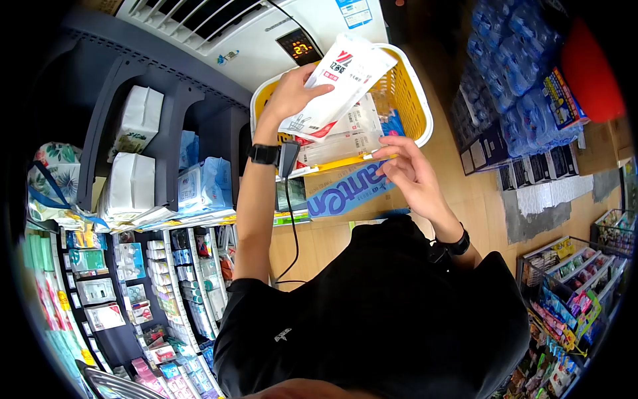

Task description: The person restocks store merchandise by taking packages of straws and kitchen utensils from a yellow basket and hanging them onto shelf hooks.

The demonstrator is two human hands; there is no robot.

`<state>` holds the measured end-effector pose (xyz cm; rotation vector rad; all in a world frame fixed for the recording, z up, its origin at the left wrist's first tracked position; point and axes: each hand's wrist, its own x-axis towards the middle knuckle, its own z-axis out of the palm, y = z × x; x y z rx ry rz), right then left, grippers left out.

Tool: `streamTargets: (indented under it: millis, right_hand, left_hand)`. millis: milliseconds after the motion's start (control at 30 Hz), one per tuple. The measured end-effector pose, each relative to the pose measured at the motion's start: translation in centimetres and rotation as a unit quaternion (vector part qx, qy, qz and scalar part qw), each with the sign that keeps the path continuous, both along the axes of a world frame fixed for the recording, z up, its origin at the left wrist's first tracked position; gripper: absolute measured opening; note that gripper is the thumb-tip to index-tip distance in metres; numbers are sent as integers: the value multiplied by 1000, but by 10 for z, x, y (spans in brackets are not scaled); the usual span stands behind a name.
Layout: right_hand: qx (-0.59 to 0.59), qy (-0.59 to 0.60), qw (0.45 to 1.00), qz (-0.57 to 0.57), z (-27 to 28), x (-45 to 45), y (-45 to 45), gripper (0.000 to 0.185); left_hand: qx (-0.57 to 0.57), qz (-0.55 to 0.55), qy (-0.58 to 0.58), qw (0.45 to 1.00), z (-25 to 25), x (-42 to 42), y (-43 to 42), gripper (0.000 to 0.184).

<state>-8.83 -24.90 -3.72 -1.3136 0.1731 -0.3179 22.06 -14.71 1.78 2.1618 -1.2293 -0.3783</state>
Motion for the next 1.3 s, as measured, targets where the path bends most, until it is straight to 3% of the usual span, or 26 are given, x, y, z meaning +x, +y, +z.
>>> streamTargets:
  millis: [100, 167, 233, 367, 467, 667, 800, 1300]
  right_hand:
    - [-7, -7, 1000, -3, 2, 4, 2, 43]
    - [-16, -13, 1000, -1, 4, 9, 7, 43]
    - [-109, -62, 985, -119, 6, 16, 17, 46]
    - [-174, -72, 974, -128, 21, 19, 30, 51]
    - [-122, -84, 986, -76, 18, 21, 50, 50]
    - [-34, -105, 993, 41, 30, 15, 100, 30]
    - [-50, -96, 990, 92, 26, 11, 131, 19]
    - [-17, -89, 941, 326, 34, -9, 327, 15]
  left_hand:
    - [-74, 35, -18, 996, 20, -25, 14, 44]
    - [-193, 39, 68, 978, 23, -37, 27, 43]
    - [-204, 58, 82, 974, 43, -64, 45, 40]
    - [-235, 90, 133, 959, 50, -101, 82, 34]
    - [-345, 112, 263, 894, 46, -131, 113, 34]
    - [-408, 205, 257, 852, 40, -190, 184, 34]
    - [-443, 259, 258, 819, 38, -229, 235, 38]
    - [-504, 455, 182, 711, -5, -397, 432, 35]
